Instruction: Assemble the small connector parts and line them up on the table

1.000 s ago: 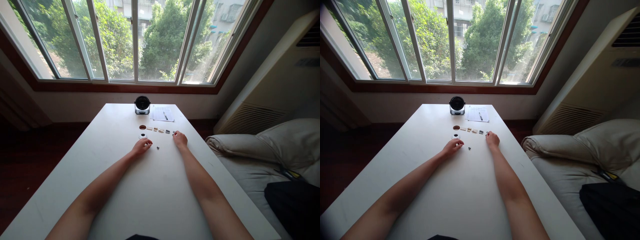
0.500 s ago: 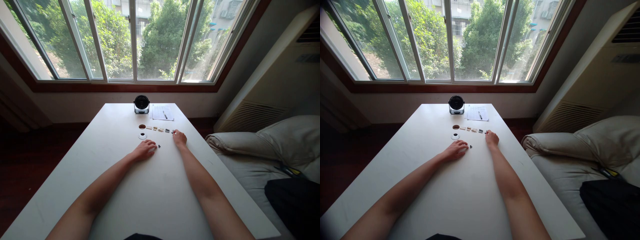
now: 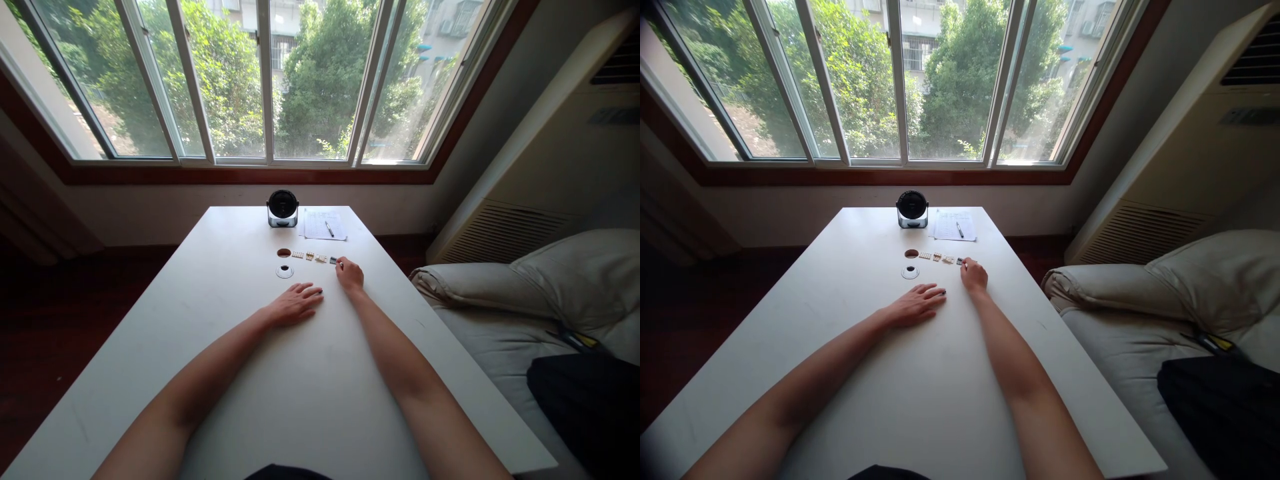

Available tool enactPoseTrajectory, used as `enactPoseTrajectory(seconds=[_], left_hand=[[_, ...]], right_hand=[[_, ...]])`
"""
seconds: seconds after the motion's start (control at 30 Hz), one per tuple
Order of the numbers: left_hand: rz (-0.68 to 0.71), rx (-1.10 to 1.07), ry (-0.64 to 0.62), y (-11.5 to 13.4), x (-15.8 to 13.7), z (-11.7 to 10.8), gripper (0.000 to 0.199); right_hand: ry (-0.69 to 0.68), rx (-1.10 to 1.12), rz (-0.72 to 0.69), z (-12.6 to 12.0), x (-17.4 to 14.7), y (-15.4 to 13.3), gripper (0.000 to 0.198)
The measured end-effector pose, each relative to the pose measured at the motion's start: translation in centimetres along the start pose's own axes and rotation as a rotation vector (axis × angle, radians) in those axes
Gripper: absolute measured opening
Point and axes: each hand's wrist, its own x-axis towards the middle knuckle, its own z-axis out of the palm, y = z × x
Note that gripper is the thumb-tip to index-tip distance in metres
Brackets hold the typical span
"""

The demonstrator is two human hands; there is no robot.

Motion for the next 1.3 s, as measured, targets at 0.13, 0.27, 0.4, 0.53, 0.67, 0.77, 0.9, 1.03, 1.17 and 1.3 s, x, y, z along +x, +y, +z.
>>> enactPoseTrajectory(seconds=[0.13, 0.27, 0.4, 0.53, 0.67, 0.77, 0.9, 1.03, 1.17, 1.3], left_hand=[[-0.053, -0.053, 0.087, -0.5, 0.0, -0.4, 0.044], [-0.153, -0.091, 0.168, -1.8, -0.4, -0.9, 0.029], [-0.215, -0.092, 0.215, -2.8, -0.7, -1.0, 0.020], [-0.320, -0.052, 0.262, -3.3, -1.0, -0.8, 0.020], [-0.430, 0.021, 0.296, -3.8, -1.3, -1.0, 0.019], [-0.537, 0.112, 0.305, -4.1, -1.7, -1.2, 0.018], [-0.691, 0.173, 0.231, -4.4, -1.9, -1.4, 0.022], [-0.739, 0.224, 0.108, -3.8, -1.7, -1.6, 0.025], [-0.764, 0.268, 0.006, -2.8, -1.1, -1.8, 0.030], [-0.849, 0.235, 0.083, -3.0, -1.2, -1.9, 0.032]], right_hand=[[-0.026, 0.086, -0.208, 0.3, -0.9, -1.6, 0.021], [-0.113, 0.169, -0.410, 0.6, -1.7, -2.7, 0.017], [-0.129, 0.238, -0.514, 1.0, -2.3, -3.6, 0.015], [-0.138, 0.293, -0.537, 1.3, -2.6, -4.2, 0.014], [-0.143, 0.317, -0.546, 1.4, -2.8, -4.5, 0.014], [-0.159, 0.316, -0.551, 1.3, -2.8, -4.5, 0.014], [-0.169, 0.308, -0.563, 1.2, -2.9, -4.6, 0.014], [-0.184, 0.300, -0.554, 1.1, -3.0, -4.6, 0.014], [-0.192, 0.305, -0.544, 1.1, -3.1, -4.6, 0.014], [-0.190, 0.337, -0.559, 0.7, -3.1, -5.3, 0.013]])
